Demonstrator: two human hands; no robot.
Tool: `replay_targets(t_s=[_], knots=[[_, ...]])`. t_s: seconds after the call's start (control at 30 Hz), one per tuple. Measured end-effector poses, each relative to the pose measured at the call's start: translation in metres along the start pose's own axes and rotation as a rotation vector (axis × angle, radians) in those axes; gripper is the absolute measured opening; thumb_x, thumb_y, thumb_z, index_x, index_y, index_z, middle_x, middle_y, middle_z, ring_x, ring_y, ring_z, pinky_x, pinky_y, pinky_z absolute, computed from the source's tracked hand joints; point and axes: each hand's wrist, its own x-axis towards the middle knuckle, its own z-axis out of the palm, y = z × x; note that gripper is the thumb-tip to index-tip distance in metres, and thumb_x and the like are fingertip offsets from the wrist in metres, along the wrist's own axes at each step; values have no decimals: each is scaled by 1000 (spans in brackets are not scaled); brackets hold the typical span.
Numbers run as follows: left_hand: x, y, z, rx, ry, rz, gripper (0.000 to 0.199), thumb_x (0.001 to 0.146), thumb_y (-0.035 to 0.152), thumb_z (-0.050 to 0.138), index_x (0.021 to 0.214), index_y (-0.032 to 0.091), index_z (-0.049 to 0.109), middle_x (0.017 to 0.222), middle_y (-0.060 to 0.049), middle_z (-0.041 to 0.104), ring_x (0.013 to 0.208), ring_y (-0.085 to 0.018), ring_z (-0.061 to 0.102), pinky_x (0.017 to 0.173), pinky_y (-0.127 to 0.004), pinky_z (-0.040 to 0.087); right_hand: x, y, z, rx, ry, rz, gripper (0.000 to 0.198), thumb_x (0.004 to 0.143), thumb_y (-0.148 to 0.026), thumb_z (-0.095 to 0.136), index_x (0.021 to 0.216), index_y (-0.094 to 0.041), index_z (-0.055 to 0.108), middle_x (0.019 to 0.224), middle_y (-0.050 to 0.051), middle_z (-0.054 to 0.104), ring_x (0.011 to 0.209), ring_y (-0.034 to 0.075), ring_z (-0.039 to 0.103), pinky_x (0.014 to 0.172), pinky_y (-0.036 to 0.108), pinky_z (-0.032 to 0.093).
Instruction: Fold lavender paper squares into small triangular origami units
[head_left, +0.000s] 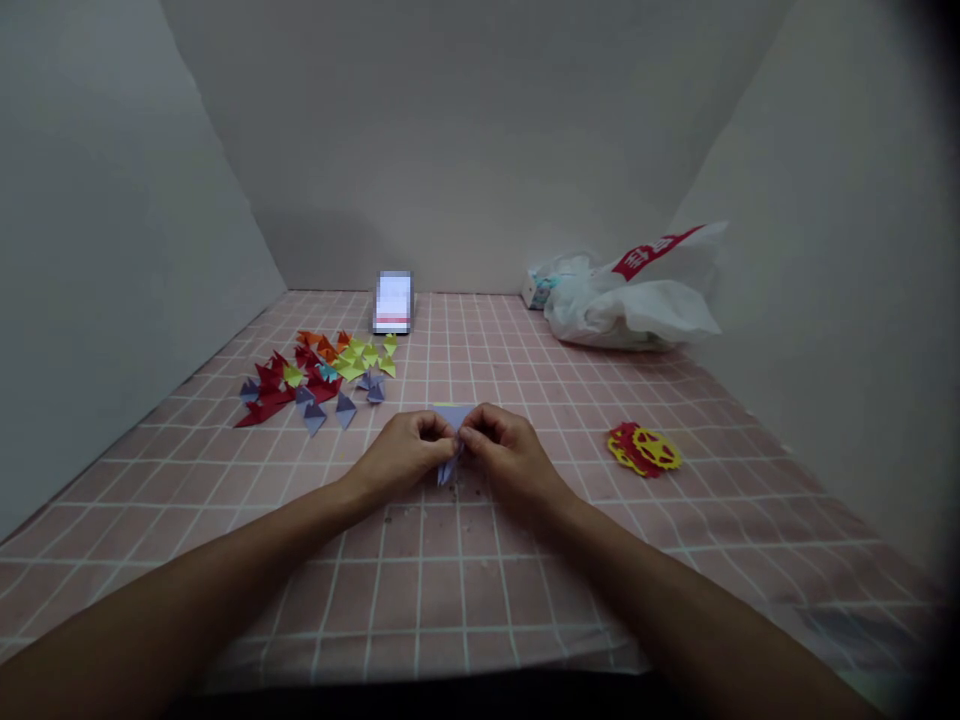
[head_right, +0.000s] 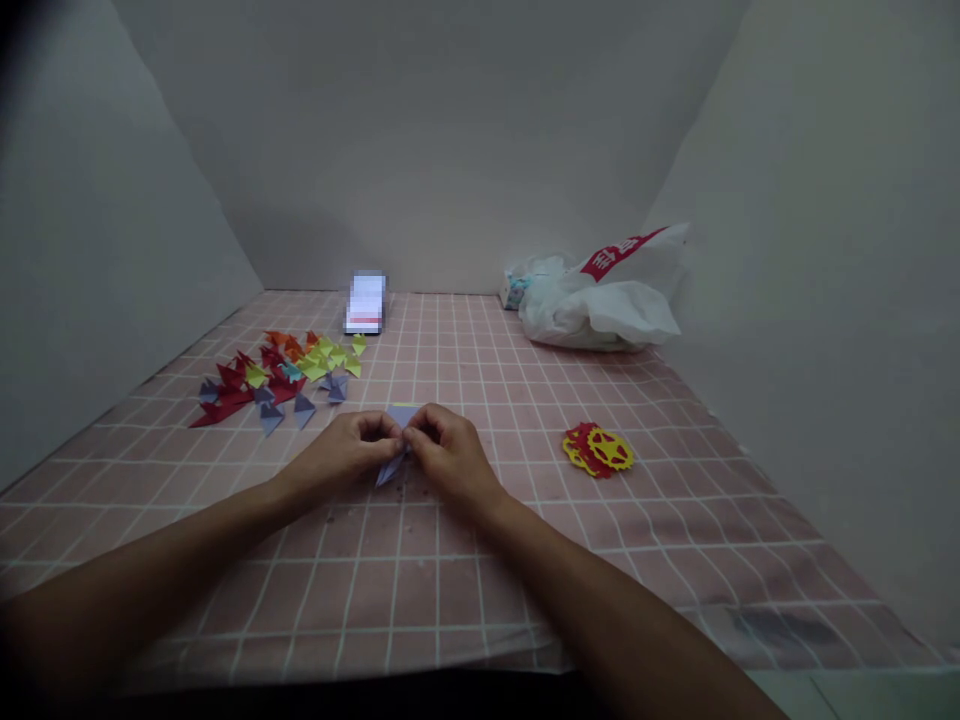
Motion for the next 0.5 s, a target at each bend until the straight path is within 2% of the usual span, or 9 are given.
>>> replay_targets(t_s=[0.1, 0.27, 0.5], knots=[[0, -2, 1, -111, -21, -13, 13, 70, 29, 63, 68, 16, 62, 62, 2, 57, 56, -11, 47, 55, -25, 34, 1, -1, -1, 28, 38, 10, 16, 86, -26, 54, 71, -20, 56, 67, -1, 55, 64, 14, 52, 63, 29, 41], [-1, -2, 2, -352, -15, -76, 18, 71, 31, 68, 67, 16, 60, 58, 3, 54, 53, -10, 46, 53, -23, 32, 2, 6, 1, 200, -30, 112, 15, 85, -30, 59, 75, -20, 60, 68, 0, 60, 64, 15, 55, 65, 30, 44], [-1, -2, 3, -428, -33, -84, 18, 73, 29, 71, 68, 15, 60, 59, 3, 56, 51, -8, 45, 51, -22, 30, 2, 9, 4, 348, -54, 176, 16, 81, -34, 66, 75, -19, 62, 70, 0, 62, 63, 14, 56, 65, 29, 46]])
